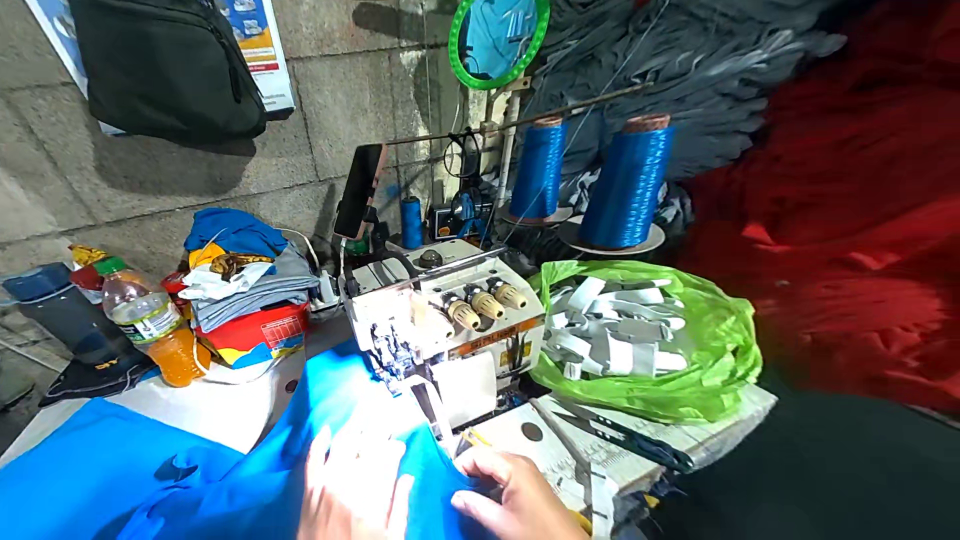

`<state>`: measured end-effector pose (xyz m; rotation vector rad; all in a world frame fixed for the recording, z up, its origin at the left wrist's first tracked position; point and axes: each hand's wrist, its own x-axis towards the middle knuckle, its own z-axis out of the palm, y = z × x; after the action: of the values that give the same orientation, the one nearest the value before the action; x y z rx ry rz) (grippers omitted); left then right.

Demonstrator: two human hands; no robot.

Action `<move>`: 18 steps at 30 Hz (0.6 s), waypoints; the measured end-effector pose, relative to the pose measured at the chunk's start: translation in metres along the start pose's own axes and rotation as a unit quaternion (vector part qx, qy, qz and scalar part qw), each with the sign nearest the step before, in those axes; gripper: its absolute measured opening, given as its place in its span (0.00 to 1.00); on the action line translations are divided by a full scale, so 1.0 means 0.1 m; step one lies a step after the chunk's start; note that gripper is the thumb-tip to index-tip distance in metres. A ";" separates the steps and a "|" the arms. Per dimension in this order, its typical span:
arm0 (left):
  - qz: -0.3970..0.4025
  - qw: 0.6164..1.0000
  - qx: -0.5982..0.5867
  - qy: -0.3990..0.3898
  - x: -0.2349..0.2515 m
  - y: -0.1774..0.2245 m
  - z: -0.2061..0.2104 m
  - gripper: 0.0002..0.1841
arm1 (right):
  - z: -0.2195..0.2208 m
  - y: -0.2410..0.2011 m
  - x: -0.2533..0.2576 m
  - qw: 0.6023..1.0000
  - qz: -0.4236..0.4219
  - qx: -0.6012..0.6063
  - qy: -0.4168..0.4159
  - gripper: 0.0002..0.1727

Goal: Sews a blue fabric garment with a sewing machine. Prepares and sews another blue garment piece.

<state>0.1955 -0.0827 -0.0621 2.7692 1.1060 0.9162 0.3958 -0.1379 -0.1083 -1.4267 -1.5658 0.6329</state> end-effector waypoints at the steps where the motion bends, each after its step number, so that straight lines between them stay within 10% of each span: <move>1: 0.004 1.000 0.008 0.007 0.00 0.00 0.01 0.12 | -0.01 0.01 -0.06 1.000 -0.007 -0.016 0.009 0.07; 12: 0.019 0.997 -0.005 0.081 -0.12 0.11 0.07 0.14 | -0.09 -0.01 -0.32 0.945 -0.173 -0.269 0.074 0.12; 18: 0.140 0.976 -0.057 0.153 -0.41 0.48 0.63 0.35 | -0.17 -0.21 -0.39 0.955 -0.170 -0.236 0.064 0.14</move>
<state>0.2351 -0.1328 -0.1249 2.7978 0.6637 1.4284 0.3974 -0.1828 -0.0933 -1.4450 -1.8777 -0.0461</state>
